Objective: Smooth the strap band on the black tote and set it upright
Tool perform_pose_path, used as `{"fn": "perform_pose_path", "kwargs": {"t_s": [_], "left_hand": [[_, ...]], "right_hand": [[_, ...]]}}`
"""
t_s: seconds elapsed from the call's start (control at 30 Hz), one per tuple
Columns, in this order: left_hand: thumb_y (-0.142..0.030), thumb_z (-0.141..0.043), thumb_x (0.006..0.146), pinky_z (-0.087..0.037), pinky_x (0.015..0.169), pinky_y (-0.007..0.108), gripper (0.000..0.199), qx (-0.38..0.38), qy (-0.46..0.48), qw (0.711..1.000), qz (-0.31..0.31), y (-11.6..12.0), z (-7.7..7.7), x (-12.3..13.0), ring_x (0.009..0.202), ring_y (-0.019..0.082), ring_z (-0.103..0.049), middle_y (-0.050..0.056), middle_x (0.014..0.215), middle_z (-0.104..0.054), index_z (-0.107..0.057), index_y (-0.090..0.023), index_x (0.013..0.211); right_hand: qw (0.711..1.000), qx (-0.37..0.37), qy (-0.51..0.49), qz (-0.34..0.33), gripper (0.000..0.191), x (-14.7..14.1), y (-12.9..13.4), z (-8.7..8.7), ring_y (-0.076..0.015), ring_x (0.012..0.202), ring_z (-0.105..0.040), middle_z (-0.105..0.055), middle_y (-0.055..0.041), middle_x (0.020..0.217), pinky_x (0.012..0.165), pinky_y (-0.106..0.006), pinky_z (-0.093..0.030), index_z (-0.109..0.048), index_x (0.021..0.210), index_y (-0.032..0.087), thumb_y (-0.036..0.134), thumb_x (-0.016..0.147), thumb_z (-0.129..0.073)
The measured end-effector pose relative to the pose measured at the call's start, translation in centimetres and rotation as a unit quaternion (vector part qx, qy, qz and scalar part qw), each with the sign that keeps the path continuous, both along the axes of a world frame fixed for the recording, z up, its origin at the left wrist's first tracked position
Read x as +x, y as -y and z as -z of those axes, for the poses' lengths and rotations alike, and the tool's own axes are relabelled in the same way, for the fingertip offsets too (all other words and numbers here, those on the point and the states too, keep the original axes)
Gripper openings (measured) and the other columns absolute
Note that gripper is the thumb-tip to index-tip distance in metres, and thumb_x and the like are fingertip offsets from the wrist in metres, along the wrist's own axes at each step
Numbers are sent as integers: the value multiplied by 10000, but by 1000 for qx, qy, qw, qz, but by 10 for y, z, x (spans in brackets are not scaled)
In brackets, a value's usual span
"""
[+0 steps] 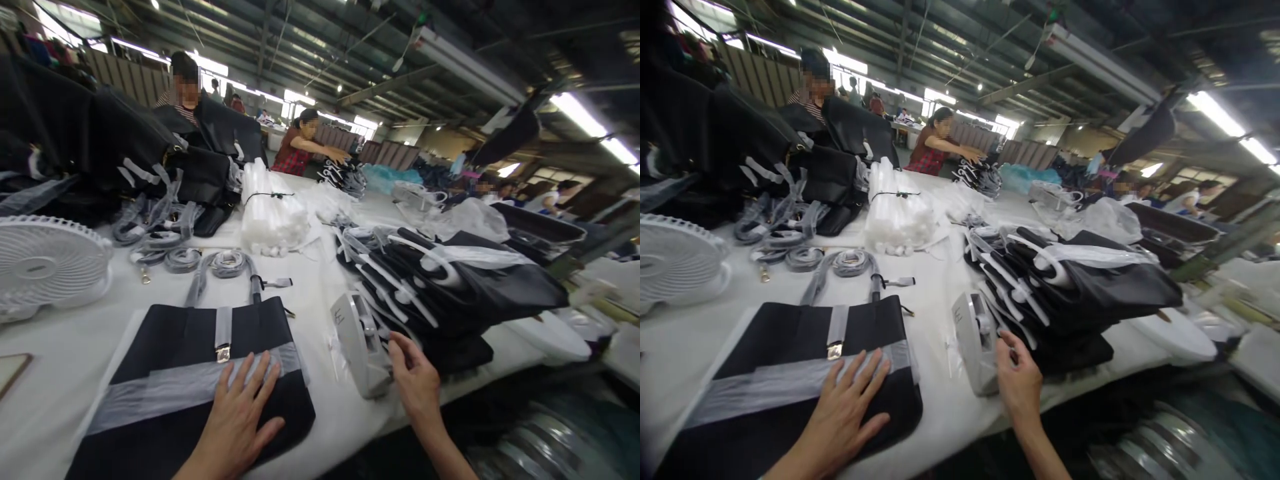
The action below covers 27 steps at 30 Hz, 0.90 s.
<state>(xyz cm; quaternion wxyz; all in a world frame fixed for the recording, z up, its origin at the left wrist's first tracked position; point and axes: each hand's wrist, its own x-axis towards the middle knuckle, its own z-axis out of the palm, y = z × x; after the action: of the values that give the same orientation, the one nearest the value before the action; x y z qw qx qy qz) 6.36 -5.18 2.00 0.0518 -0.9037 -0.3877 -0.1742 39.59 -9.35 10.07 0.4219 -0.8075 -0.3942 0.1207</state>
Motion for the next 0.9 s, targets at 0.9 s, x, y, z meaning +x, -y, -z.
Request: {"fn": "perform_pose_path", "kwargs": {"t_s": [0.9], "left_hand": [[-552,-523,887,-175,1132,577,693,-7,10,1000,4,2,0,-1,1337,371,-408,79,1513,-436,-351,-264,1494]], "right_hand": [[972,12,-220,82,495,7,76,-1,-336,1106,-549,-654,-132,1118,930,-386,-439,-736,566,179,657,452,-802]]}}
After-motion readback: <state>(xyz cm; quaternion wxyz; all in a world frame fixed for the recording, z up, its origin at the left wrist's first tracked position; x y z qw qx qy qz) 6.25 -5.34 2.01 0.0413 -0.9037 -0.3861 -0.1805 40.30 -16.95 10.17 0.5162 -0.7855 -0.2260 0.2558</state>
